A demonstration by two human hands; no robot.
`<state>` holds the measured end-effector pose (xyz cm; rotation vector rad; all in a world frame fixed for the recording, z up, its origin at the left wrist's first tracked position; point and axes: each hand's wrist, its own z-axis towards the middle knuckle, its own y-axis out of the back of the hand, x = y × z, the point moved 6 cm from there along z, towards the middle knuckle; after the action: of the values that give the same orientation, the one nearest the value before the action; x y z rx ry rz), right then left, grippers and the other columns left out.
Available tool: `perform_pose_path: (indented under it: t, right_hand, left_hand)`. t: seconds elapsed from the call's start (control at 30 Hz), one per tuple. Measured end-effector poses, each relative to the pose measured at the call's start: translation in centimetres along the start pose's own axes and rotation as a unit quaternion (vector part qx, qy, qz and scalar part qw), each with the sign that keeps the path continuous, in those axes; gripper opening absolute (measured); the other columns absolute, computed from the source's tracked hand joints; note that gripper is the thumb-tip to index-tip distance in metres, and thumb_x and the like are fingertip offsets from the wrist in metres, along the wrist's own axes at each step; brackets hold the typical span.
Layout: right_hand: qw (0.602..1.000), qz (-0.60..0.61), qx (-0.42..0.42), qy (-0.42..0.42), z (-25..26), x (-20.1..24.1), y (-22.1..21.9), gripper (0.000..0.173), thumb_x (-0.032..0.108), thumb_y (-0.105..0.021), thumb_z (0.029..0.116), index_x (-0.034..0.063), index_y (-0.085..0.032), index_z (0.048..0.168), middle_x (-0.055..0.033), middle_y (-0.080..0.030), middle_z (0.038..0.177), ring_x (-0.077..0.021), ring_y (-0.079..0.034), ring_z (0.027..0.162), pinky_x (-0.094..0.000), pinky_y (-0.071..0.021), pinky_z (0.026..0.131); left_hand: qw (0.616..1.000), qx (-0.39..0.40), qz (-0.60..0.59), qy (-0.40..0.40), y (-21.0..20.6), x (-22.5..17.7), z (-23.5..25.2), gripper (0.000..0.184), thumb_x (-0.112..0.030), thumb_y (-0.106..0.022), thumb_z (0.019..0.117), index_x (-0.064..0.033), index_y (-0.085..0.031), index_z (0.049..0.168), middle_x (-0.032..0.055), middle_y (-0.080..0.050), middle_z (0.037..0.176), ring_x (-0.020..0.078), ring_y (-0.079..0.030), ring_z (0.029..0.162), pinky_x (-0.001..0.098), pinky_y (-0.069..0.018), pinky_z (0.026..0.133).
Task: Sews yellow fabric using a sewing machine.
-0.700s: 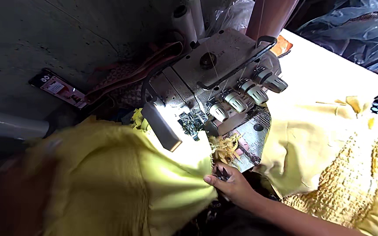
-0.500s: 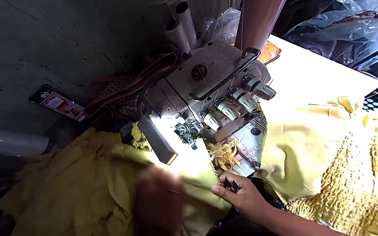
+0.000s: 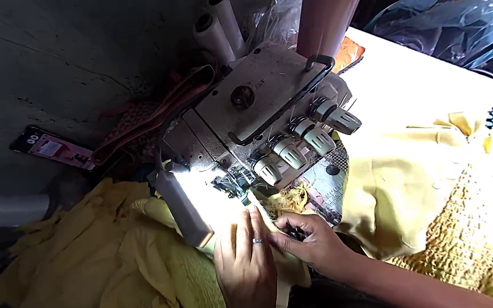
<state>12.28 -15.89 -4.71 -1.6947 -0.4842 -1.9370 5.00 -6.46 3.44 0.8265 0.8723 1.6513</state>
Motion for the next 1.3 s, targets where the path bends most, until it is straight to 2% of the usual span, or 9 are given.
perform_pose_path:
  t: [0.37,0.5,0.73,0.9,1.0,1.07,1.17,1.23,1.3]
  right_hand:
    - [1.0,0.001,-0.01,-0.003,0.4,0.2,-0.1,0.022,0.026,-0.071,0.0944,0.0066,-0.068,0.084,0.0089,-0.057,0.067,0.0122,-0.046,0.061,-0.0051,-0.0358,0.056]
    - [0.999,-0.006,-0.03,0.008,0.0,0.0,0.2,0.021,0.025,-0.071,0.0935,0.005,-0.071,0.089,0.0068,-0.063,0.072,0.0124,-0.052,0.066,-0.0044,-0.0412,0.061]
    - [0.998,-0.021,-0.036,0.036,-2.4,-0.8,1.3,0.024,0.025,-0.075,0.0912,0.006,-0.073,0.105,0.0018,-0.072,0.099,0.0086,-0.06,0.081,-0.0064,-0.0486,0.073]
    - [0.998,0.019,-0.041,-0.034,-3.7,-1.5,2.5,0.035,0.026,-0.082,0.0837,0.0113,-0.064,0.11,0.0102,-0.065,0.095,0.0092,-0.057,0.075,-0.0068,-0.0484,0.065]
    - [0.999,-0.009,-0.037,-0.034,-4.2,-1.1,3.1,0.039,0.027,-0.082,0.0846,0.0115,-0.064,0.116,0.007,-0.067,0.108,0.0096,-0.056,0.069,-0.0068,-0.048,0.059]
    - [0.998,-0.048,-0.04,0.033,-4.5,0.3,3.1,0.04,0.026,-0.079,0.0881,0.0092,-0.063,0.121,-0.0005,-0.065,0.118,0.0088,-0.057,0.073,-0.007,-0.0493,0.062]
    - [0.983,-0.082,0.004,0.162,-5.5,4.8,1.0,0.025,0.026,-0.066,0.1006,0.0112,-0.057,0.119,-0.0064,-0.061,0.124,-0.0007,-0.062,0.106,-0.0119,-0.0531,0.085]
    - [0.974,-0.064,0.06,0.21,-6.1,7.6,-0.8,0.013,0.019,-0.061,0.1036,0.0132,-0.058,0.115,-0.0077,-0.057,0.124,-0.0043,-0.062,0.103,-0.0127,-0.0531,0.085]
    - [0.969,-0.033,0.082,0.229,-5.6,8.4,-1.6,0.014,0.017,-0.061,0.1034,0.0116,-0.058,0.115,-0.0097,-0.056,0.123,-0.0058,-0.063,0.101,-0.0126,-0.0531,0.083]
  left_hand:
    - [0.995,0.002,-0.079,0.067,-1.1,0.6,-0.1,0.03,-0.018,-0.049,0.0997,-0.006,-0.076,0.104,0.0191,-0.072,0.119,0.0365,-0.066,0.115,0.0422,-0.0501,0.099]
    - [0.983,0.007,-0.169,0.073,-1.7,1.9,-0.4,0.038,-0.032,-0.046,0.1039,-0.0024,-0.07,0.11,0.0232,-0.068,0.126,0.0361,-0.059,0.128,0.0449,-0.0408,0.112]
    - [0.926,0.036,-0.374,0.032,-3.3,6.6,0.0,0.039,-0.037,-0.042,0.1086,-0.0139,-0.073,0.11,0.0068,-0.07,0.128,0.02,-0.047,0.142,0.0478,-0.0168,0.125]
    - [0.977,0.028,-0.21,0.011,-1.8,5.1,-0.7,0.042,-0.039,-0.038,0.1083,-0.0189,-0.074,0.119,0.0111,-0.069,0.132,0.0343,-0.052,0.138,0.0646,-0.0184,0.118]
    - [0.995,0.006,-0.104,0.006,0.1,2.1,-1.9,0.033,-0.028,-0.045,0.1048,-0.0148,-0.073,0.118,0.0186,-0.069,0.125,0.0435,-0.058,0.127,0.0726,-0.0247,0.111]
    - [0.994,0.016,-0.107,0.022,0.5,-0.2,-3.7,0.039,-0.037,-0.05,0.1004,-0.0135,-0.064,0.127,0.0187,-0.063,0.13,0.0371,-0.053,0.132,0.0651,-0.0236,0.114]
    - [0.976,0.003,-0.215,0.041,-1.0,-2.4,-7.2,0.065,-0.055,-0.047,0.0996,-0.0128,-0.039,0.148,0.0161,-0.042,0.153,0.0257,-0.029,0.151,0.0537,-0.0074,0.123]
    - [0.929,-0.094,-0.347,0.085,-2.3,-1.5,-8.8,0.055,-0.054,-0.043,0.1045,-0.0184,-0.045,0.147,-0.0015,-0.045,0.155,0.0084,-0.035,0.148,0.0351,-0.0198,0.124]
    - [0.868,-0.134,-0.461,0.124,-1.7,-0.1,-8.6,0.044,-0.049,-0.05,0.104,-0.0183,-0.06,0.134,-0.0087,-0.059,0.141,0.0049,-0.05,0.137,0.028,-0.0374,0.117]
